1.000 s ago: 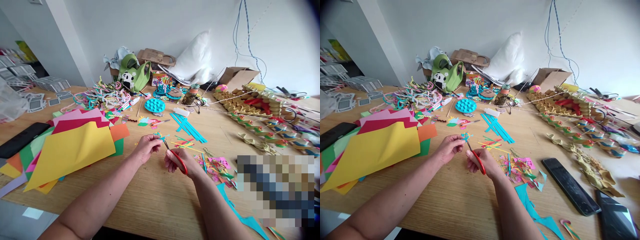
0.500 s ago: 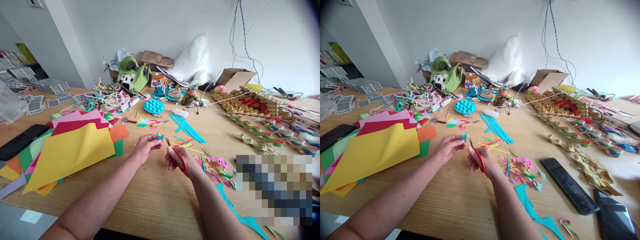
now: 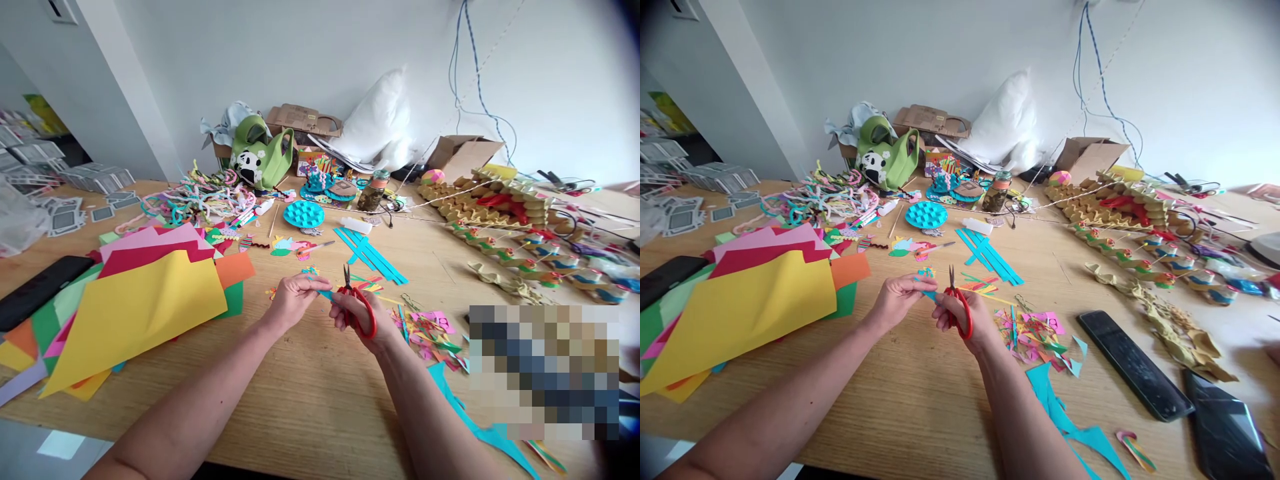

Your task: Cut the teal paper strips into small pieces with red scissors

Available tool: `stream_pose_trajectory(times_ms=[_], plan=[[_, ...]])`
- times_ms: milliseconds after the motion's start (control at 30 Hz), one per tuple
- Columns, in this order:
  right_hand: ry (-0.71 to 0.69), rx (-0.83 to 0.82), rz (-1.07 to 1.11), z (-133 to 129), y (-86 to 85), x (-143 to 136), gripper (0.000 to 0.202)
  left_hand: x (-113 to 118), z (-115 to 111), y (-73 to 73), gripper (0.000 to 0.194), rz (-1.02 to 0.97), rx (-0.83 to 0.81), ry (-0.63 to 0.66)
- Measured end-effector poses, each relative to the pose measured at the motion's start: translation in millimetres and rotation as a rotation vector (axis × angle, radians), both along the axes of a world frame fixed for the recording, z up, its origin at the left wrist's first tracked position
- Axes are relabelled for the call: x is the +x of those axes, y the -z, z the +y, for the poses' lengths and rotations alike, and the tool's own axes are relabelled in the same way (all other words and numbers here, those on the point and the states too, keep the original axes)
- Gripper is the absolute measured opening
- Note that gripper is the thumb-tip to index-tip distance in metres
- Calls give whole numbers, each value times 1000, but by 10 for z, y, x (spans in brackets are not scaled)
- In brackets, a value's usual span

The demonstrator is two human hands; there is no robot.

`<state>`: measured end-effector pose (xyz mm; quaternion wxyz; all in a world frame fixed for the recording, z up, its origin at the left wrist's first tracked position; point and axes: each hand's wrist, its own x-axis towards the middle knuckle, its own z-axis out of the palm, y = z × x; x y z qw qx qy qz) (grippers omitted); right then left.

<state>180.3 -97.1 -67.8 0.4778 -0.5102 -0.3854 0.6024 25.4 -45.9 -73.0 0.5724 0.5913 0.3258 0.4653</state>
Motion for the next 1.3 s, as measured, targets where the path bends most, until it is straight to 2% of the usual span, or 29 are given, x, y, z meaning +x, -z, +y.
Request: stream_pose_trajectory(times_ms=[100, 200, 267, 367, 533, 667, 833, 1300], plan=[[47, 43, -29, 7, 3, -7, 29, 19, -16, 3, 19, -62, -57, -9], [105, 99, -72, -1, -28, -32, 29, 45, -55, -4, 36, -170, -224, 32], [119, 121, -107, -12, -52, -57, 30, 63, -86, -4, 29, -175, -298, 104], [76, 127, -145, -28, -67, -85, 35, 79, -102, 3, 22, -143, -316, 169], [-34, -5, -171, -38, -19, -80, 48, 44, -22, -10, 19, -271, -415, -56], [-150, -106, -194, -44, 35, -91, 51, 11, 16, -57, 23, -330, -477, -80], [-221, -84, -181, -55, 45, -112, 50, 15, 3, -78, 25, -355, -526, -108], [-224, -76, -201, -61, 18, -141, 49, 60, -22, -42, 27, -313, -549, -174]])
